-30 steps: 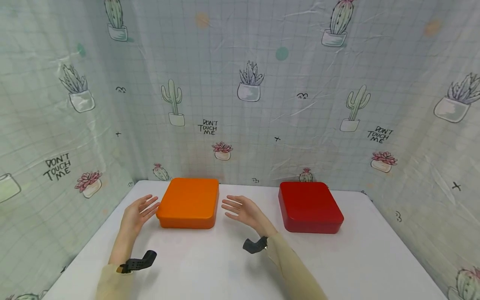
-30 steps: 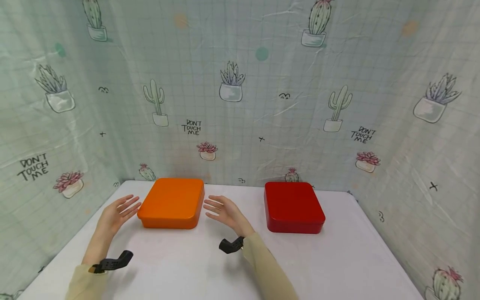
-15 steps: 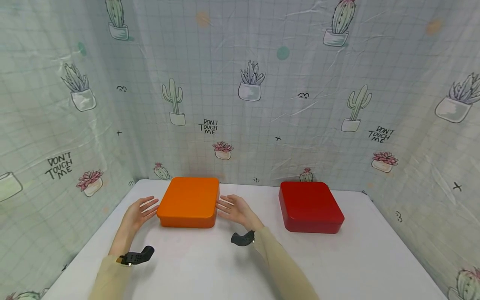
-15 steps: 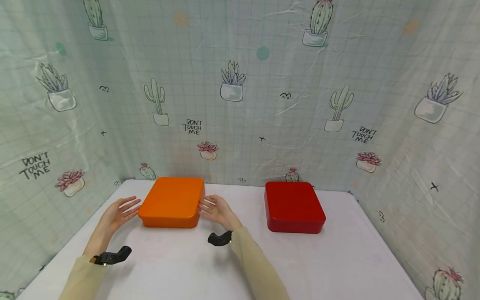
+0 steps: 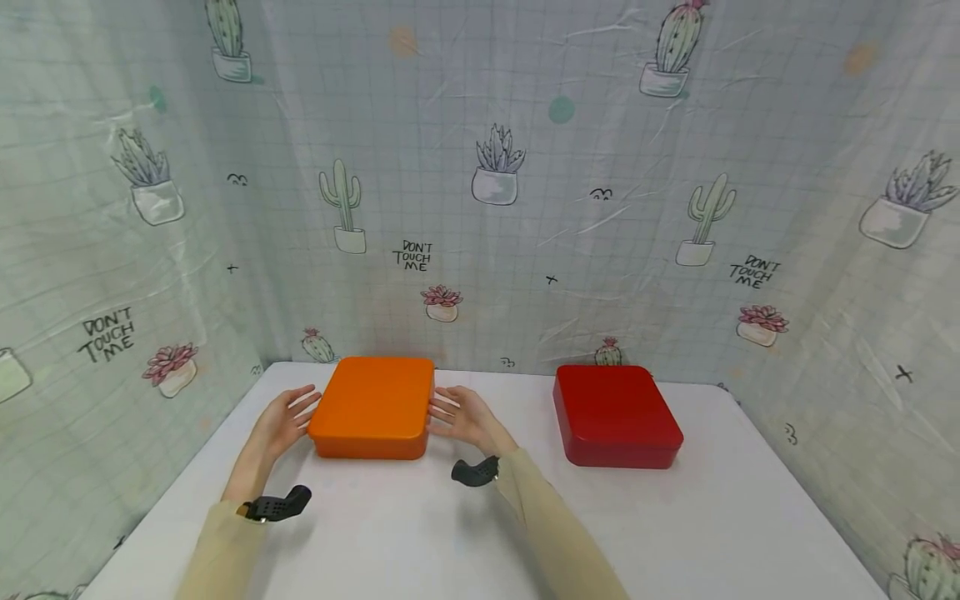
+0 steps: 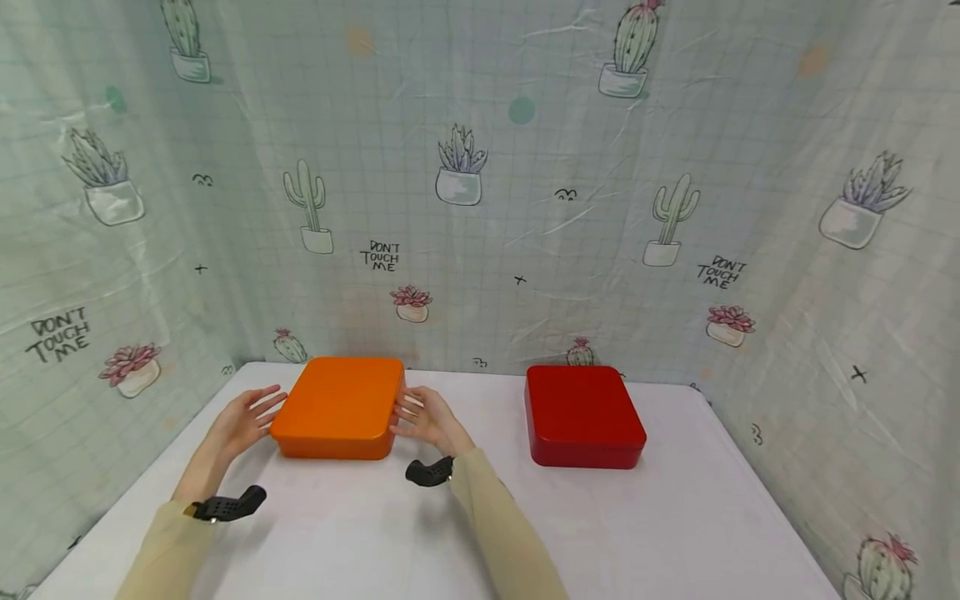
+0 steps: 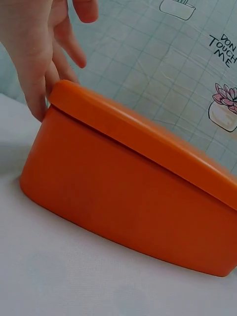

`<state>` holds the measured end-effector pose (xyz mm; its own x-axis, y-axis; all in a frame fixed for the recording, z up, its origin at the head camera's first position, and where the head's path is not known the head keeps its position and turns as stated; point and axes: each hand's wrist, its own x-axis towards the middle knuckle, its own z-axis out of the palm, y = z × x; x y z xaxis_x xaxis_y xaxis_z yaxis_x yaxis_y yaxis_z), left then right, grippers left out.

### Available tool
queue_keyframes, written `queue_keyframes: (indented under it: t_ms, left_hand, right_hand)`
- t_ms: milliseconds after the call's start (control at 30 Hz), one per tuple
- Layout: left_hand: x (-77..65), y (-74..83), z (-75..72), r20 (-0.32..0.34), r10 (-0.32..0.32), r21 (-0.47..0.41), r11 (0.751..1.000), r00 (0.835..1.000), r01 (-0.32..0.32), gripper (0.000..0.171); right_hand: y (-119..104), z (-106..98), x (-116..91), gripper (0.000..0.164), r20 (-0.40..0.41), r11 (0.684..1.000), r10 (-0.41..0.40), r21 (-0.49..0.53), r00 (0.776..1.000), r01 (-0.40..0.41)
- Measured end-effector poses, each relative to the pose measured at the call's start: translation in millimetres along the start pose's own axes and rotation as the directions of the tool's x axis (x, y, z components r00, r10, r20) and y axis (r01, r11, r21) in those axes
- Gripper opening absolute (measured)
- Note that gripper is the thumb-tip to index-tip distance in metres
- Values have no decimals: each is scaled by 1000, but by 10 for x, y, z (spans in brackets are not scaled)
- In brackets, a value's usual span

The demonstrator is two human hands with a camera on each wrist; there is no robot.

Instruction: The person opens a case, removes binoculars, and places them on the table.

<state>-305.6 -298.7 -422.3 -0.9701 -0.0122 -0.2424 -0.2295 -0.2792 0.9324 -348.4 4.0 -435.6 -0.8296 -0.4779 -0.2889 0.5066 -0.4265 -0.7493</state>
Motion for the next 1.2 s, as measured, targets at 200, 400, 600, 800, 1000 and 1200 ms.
queue_keyframes:
  t_ms: [200,400,600,800,1000,1200]
  left_hand:
    - [18,34,41,46,16,-21,1000,999,-15,59]
    - [27,56,47,35,1,-31,1000,999,0,58]
    - [22,79,42,20,-15,-20,1000,1000,15,63]
    - [16,92,29,-7,-19,-61,998,1000,19,66]
    - [-4,100,29,-10,-7,-51,999,1000,6,69]
    - [13,86,-3,-4,6,-51,999,1000,-6,74]
  right_hand:
    - [-16,5,32,52,5,1000,-2,-12,1000,2]
    - [-32,6,41,52,3,1000,1,-9,1000,-1]
    - [-44,6,26,51,9,1000,7,5,1000,-7]
    - [-60,17,1,53,-1,999,13,29,1000,-13]
    - [-82,40,-13,55,-8,1000,4,20,1000,-4]
    - [-85,58,-14,56,-1,1000,1,16,1000,-1]
